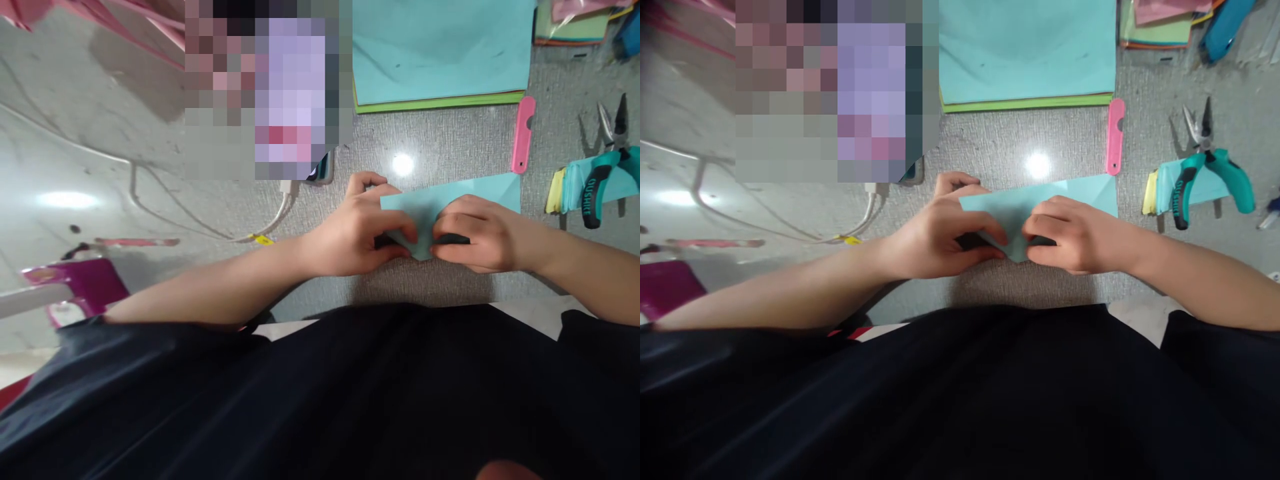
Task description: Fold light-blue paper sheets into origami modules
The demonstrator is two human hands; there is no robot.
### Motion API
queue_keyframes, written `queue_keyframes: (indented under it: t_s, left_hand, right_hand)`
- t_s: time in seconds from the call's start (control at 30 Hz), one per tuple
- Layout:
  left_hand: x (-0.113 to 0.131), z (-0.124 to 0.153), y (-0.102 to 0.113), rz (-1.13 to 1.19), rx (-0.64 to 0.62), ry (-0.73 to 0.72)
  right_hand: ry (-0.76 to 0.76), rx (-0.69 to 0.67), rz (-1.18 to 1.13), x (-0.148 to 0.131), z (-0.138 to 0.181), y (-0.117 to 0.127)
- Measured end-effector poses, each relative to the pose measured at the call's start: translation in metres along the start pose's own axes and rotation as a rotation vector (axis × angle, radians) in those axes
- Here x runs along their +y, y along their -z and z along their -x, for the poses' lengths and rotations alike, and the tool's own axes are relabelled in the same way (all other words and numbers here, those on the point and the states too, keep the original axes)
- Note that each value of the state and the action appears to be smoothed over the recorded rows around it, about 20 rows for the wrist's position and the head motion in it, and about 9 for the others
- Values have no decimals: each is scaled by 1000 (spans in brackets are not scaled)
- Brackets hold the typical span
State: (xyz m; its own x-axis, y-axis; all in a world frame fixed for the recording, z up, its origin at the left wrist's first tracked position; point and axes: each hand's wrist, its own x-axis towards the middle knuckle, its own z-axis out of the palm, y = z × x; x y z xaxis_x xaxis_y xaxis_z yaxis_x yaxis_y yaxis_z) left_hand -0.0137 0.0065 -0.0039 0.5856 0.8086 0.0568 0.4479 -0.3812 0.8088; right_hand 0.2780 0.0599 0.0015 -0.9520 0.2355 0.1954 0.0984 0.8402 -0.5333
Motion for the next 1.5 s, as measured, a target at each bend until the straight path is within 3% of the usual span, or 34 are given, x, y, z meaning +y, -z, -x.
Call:
queue_keyframes:
  t_s: [0.2,0.33,0.47,0.77,1.2,1.27,1.4,1.43,1.5]
  left_hand:
    - [2,-4,2,14,-42,69]
    - [-2,-3,-4,-74,-42,-3]
    - [-10,0,-11,-132,34,-130]
    - [-15,6,-20,-226,149,-190]
    - [-16,5,-25,-287,186,-204]
    - [-13,6,-23,-359,268,-222]
    - [3,9,-23,-505,619,-424]
    - [8,10,-24,-507,630,-468]
    - [17,12,-27,-483,503,-493]
  right_hand:
    - [78,-58,77,2,-2,8]
    - [134,-53,82,3,-2,7]
    - [193,45,133,5,-1,-1]
    - [178,78,119,3,-1,-8]
    - [176,59,155,5,2,-12]
    - [182,71,146,5,1,-13]
    - [184,55,133,6,-1,-12]
    - [187,43,131,7,-1,-11]
    - [203,24,132,8,-2,-11]
